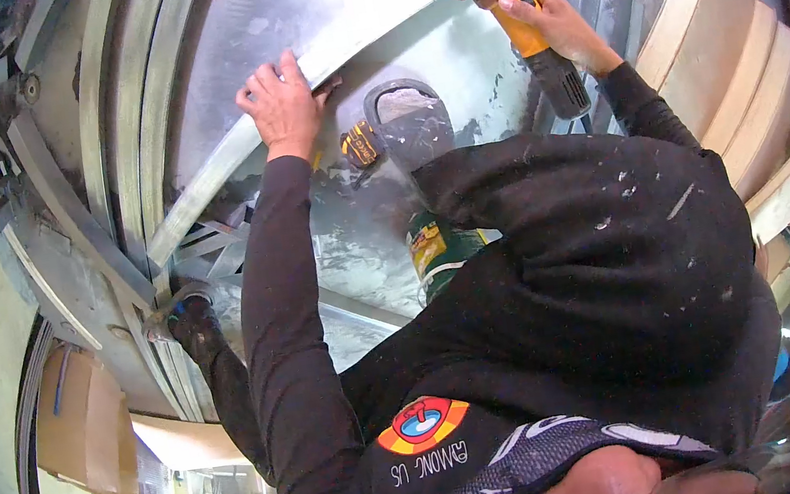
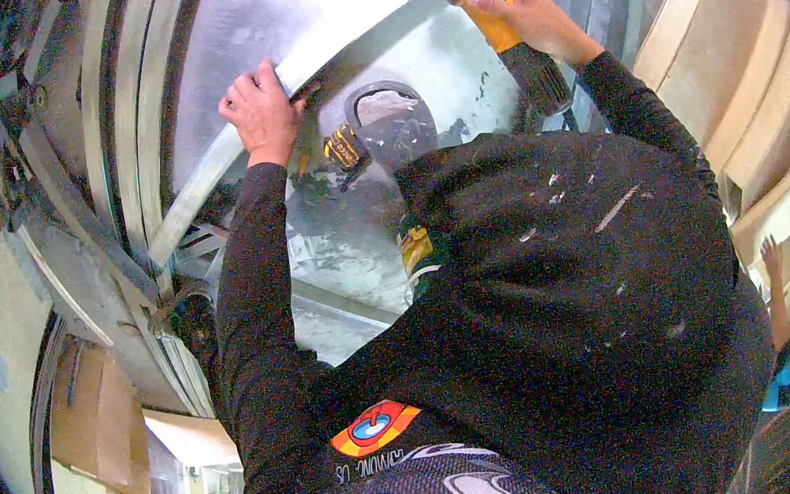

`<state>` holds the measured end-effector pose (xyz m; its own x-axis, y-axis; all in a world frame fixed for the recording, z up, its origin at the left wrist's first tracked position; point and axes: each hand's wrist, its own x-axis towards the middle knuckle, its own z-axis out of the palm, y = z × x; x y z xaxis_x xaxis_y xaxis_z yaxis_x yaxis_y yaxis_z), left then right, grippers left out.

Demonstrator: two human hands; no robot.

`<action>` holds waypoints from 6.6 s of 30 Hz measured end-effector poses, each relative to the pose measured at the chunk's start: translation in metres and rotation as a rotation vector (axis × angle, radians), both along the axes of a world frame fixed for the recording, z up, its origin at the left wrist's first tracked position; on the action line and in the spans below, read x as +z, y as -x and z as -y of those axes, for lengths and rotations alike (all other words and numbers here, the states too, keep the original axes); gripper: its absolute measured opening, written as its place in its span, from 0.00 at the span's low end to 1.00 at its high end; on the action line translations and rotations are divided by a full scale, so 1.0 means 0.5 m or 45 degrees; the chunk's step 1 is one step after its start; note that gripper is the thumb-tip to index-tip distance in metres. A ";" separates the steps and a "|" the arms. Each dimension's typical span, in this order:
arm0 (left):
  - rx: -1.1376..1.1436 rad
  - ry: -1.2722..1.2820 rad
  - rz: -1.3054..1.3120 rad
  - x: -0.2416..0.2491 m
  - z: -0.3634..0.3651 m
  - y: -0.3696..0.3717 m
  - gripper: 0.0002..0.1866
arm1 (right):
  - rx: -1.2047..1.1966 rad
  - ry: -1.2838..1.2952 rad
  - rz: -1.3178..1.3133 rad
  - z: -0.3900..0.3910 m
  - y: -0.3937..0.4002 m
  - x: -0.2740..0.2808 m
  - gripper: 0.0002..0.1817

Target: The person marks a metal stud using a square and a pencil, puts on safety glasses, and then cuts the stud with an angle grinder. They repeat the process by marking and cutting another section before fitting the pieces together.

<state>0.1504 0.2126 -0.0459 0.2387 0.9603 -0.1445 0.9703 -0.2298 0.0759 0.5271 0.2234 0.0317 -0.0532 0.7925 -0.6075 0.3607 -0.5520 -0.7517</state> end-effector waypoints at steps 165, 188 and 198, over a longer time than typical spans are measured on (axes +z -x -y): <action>-0.140 0.145 0.213 -0.042 -0.065 0.037 0.30 | -0.047 0.103 -0.067 0.045 0.004 -0.072 0.40; -0.115 0.113 0.188 -0.032 -0.063 0.029 0.33 | 0.026 0.159 0.023 0.025 0.022 -0.039 0.37; -0.118 0.119 0.181 -0.029 -0.066 0.029 0.33 | 0.009 0.164 0.085 0.002 0.031 -0.032 0.37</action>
